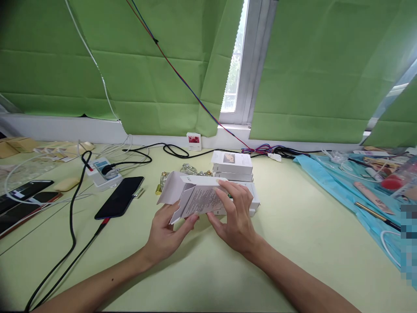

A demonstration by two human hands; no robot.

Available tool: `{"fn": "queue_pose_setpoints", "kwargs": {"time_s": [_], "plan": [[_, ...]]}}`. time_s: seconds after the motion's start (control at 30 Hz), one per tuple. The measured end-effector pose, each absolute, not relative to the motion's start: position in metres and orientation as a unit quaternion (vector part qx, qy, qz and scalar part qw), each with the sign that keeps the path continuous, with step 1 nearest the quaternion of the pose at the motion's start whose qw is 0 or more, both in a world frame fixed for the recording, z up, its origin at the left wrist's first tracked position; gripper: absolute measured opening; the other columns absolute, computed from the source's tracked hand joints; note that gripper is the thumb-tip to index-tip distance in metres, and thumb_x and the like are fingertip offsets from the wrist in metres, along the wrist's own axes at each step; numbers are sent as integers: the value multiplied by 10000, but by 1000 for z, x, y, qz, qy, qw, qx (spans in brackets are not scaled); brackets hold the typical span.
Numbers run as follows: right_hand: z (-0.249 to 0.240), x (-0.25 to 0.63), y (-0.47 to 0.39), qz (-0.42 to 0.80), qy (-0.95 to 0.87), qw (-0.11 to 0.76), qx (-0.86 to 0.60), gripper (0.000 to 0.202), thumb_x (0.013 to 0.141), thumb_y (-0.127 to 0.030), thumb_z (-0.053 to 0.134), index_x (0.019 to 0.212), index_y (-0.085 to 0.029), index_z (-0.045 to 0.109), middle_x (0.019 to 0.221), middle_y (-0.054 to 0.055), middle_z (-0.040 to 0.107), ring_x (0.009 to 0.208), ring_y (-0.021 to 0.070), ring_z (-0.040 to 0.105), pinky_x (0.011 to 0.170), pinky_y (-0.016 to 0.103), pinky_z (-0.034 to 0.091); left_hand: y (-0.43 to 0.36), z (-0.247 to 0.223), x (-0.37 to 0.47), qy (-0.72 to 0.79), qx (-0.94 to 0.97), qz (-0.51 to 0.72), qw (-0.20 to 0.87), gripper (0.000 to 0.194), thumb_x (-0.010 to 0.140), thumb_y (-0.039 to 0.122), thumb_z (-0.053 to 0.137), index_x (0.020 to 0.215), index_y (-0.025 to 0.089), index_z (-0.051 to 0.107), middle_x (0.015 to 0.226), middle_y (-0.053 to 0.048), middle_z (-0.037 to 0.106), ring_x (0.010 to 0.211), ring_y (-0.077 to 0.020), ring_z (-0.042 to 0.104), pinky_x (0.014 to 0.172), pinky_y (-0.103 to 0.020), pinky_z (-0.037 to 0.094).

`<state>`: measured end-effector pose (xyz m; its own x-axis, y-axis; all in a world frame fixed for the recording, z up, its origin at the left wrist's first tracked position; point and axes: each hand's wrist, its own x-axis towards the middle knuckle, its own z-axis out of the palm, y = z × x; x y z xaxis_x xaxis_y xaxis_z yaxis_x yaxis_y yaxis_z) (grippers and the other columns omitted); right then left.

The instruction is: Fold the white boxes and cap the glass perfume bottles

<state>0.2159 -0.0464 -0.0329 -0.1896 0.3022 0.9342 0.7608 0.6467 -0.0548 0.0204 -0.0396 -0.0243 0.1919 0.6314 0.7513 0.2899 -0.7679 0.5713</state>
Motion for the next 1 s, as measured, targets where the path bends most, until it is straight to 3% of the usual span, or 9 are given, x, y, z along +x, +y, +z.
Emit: {"fn": "queue_pose_setpoints", "kwargs": {"time_s": [0.13, 0.37, 0.57, 0.7, 0.8, 0.9, 1.0], "plan": [[-32, 215, -46, -223, -738, 527, -359, 695, 868, -160, 708, 1464, -253, 364, 1341, 176, 564, 1212, 348, 575, 965, 569, 477, -38, -26, 20, 300, 763, 557, 129, 111, 898, 207, 689, 881, 204, 799, 635, -13, 719, 622, -158, 675, 651, -260, 580], [-32, 215, -46, -205, -747, 522, -357, 751, 851, -132, 718, 1490, -241, 340, 1357, 190, 528, 1226, 354, 556, 967, 577, 477, -37, -25, 20, 280, 767, 564, 123, 210, 878, 153, 691, 693, 224, 763, 665, 0, 736, 648, -142, 675, 615, -238, 550], [-31, 218, -44, -174, -747, 538, -349, 831, 845, -157, 746, 1535, -239, 290, 1375, 201, 506, 1262, 372, 535, 989, 611, 477, -39, -20, 21, 236, 772, 572, 145, 221, 888, 134, 671, 726, 236, 780, 706, 4, 758, 595, -122, 659, 537, -223, 522], [-29, 221, -42, -138, -746, 550, -349, 860, 855, -244, 794, 1543, -265, 278, 1389, 188, 488, 1304, 371, 504, 1023, 617, 493, -38, -19, 19, 249, 765, 568, 172, 257, 908, 161, 659, 686, 229, 769, 717, -4, 771, 670, -156, 691, 607, -263, 549], [-27, 223, -41, -117, -746, 553, -352, 864, 860, -284, 803, 1542, -283, 273, 1412, 185, 473, 1329, 377, 489, 1044, 633, 488, -37, -20, 17, 259, 757, 568, 193, 226, 917, 188, 666, 737, 233, 795, 723, -9, 779, 677, -173, 692, 633, -293, 553], [-29, 226, -39, -88, -744, 558, -356, 823, 882, -318, 780, 1535, -291, 280, 1446, 184, 458, 1340, 380, 488, 1053, 644, 483, -34, -25, 16, 250, 761, 561, 211, 149, 902, 189, 700, 916, 263, 828, 757, -8, 786, 693, -181, 701, 681, -316, 577], [-32, 229, -36, -38, -739, 575, -349, 652, 981, -374, 631, 1530, -291, 290, 1463, 174, 451, 1361, 366, 483, 1064, 641, 475, -31, -33, 14, 210, 755, 568, 252, 294, 860, 175, 739, 1121, 302, 793, 1113, -65, 768, 901, -230, 726, 758, -361, 611]]}}
